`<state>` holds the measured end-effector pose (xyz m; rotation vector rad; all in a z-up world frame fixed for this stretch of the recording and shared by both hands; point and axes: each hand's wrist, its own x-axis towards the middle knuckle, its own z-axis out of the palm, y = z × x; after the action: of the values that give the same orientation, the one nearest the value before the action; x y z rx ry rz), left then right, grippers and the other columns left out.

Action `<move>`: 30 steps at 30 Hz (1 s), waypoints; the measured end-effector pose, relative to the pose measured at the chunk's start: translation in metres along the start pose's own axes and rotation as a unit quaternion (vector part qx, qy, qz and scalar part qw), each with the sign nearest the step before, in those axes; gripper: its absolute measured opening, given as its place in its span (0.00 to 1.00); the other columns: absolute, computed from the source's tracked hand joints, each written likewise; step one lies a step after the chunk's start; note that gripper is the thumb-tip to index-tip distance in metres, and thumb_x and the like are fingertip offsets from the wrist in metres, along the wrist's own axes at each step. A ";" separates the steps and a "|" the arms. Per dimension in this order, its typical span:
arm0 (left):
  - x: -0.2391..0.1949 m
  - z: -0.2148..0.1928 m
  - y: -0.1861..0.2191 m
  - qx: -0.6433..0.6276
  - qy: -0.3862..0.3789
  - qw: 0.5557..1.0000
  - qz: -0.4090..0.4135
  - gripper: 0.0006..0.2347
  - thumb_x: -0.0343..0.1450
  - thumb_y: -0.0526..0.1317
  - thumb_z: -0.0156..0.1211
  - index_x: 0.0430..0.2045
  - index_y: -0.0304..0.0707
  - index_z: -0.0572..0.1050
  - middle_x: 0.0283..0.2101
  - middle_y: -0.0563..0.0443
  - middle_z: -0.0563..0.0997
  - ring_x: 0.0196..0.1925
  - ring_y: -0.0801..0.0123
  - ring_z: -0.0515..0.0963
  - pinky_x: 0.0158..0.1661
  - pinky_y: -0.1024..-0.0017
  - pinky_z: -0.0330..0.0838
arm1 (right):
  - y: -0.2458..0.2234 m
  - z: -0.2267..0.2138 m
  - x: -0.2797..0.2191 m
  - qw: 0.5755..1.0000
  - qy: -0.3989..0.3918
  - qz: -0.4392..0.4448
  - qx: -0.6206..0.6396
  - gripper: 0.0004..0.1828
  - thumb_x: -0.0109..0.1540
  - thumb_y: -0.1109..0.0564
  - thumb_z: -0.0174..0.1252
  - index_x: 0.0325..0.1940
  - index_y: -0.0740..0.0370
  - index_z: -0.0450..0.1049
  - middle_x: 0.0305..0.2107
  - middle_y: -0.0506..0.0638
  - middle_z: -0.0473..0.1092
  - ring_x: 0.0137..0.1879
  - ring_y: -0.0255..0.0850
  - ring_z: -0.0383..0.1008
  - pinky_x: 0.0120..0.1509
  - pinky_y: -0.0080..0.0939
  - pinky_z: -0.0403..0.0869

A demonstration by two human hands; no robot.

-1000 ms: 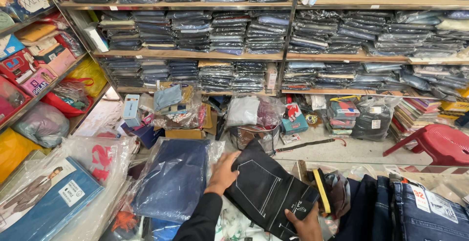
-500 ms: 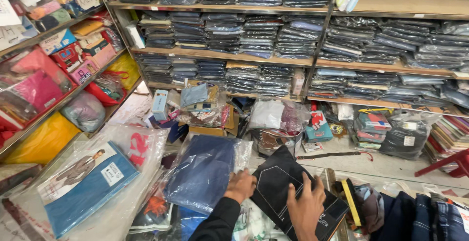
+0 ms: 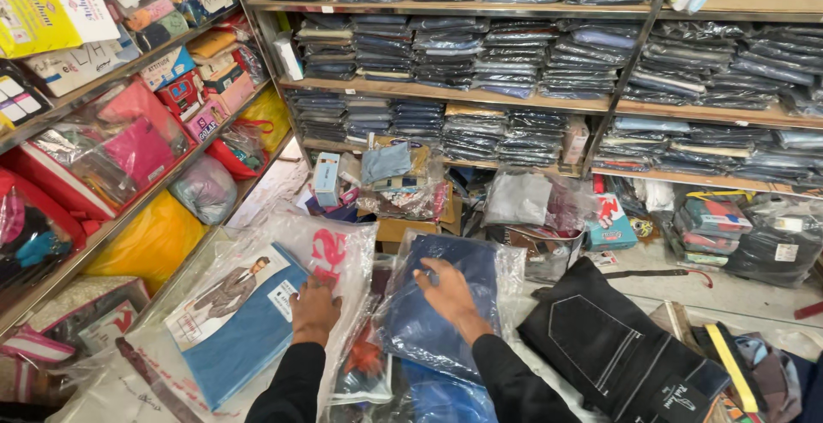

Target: The person brushes a pair of blue jeans with a brush, folds them, and places them into a plastic bag. Then the person brushes a pair of black jeans, folds them, and places them into a plastic bag.

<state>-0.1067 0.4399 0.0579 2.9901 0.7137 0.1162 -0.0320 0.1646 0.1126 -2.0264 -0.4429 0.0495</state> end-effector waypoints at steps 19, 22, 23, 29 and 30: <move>0.022 -0.005 -0.091 -0.056 -0.252 0.966 -0.017 0.44 0.61 0.49 0.79 0.70 0.79 0.53 0.79 0.49 0.43 0.79 0.48 0.48 0.63 0.33 0.64 | 0.031 0.235 0.078 0.976 0.020 0.208 0.068 0.48 0.57 0.40 0.63 0.77 0.57 0.56 0.53 0.60 0.76 0.58 0.48 0.77 0.65 0.43 0.73; 0.026 -0.002 -0.087 -0.047 -0.251 0.967 -0.006 0.45 0.61 0.48 0.79 0.70 0.80 0.52 0.78 0.45 0.42 0.79 0.43 0.48 0.60 0.36 0.68 | 0.036 0.257 0.084 0.959 0.019 0.243 0.143 0.46 0.56 0.42 0.68 0.74 0.53 0.59 0.43 0.59 0.79 0.49 0.45 0.78 0.57 0.42 0.74; 0.026 -0.002 -0.088 -0.041 -0.252 0.967 -0.002 0.45 0.62 0.47 0.79 0.70 0.81 0.51 0.78 0.44 0.42 0.78 0.41 0.48 0.60 0.37 0.69 | 0.037 0.264 0.087 0.962 0.057 0.235 0.125 0.41 0.56 0.44 0.70 0.69 0.54 0.62 0.43 0.57 0.76 0.48 0.45 0.77 0.55 0.42 0.75; 0.008 -0.010 -0.082 0.052 -0.224 0.970 0.079 0.46 0.67 0.49 0.71 0.72 0.82 0.38 0.79 0.40 0.37 0.72 0.23 0.55 0.49 0.40 0.79 | 0.030 0.264 0.088 0.978 0.110 0.139 0.113 0.20 0.56 0.53 0.72 0.44 0.59 0.70 0.29 0.50 0.72 0.36 0.40 0.73 0.43 0.42 0.75; 0.006 -0.012 -0.080 0.055 -0.212 0.972 0.080 0.44 0.68 0.50 0.70 0.72 0.82 0.40 0.78 0.40 0.38 0.72 0.23 0.56 0.50 0.40 0.79 | 0.023 0.256 0.088 0.985 0.116 0.074 0.100 0.15 0.57 0.54 0.70 0.39 0.60 0.71 0.27 0.48 0.73 0.34 0.38 0.74 0.42 0.41 0.75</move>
<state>-0.1379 0.5148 0.0636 3.0093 0.4417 -0.5548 0.0001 0.4008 -0.0169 -1.8369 -0.1333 -0.0493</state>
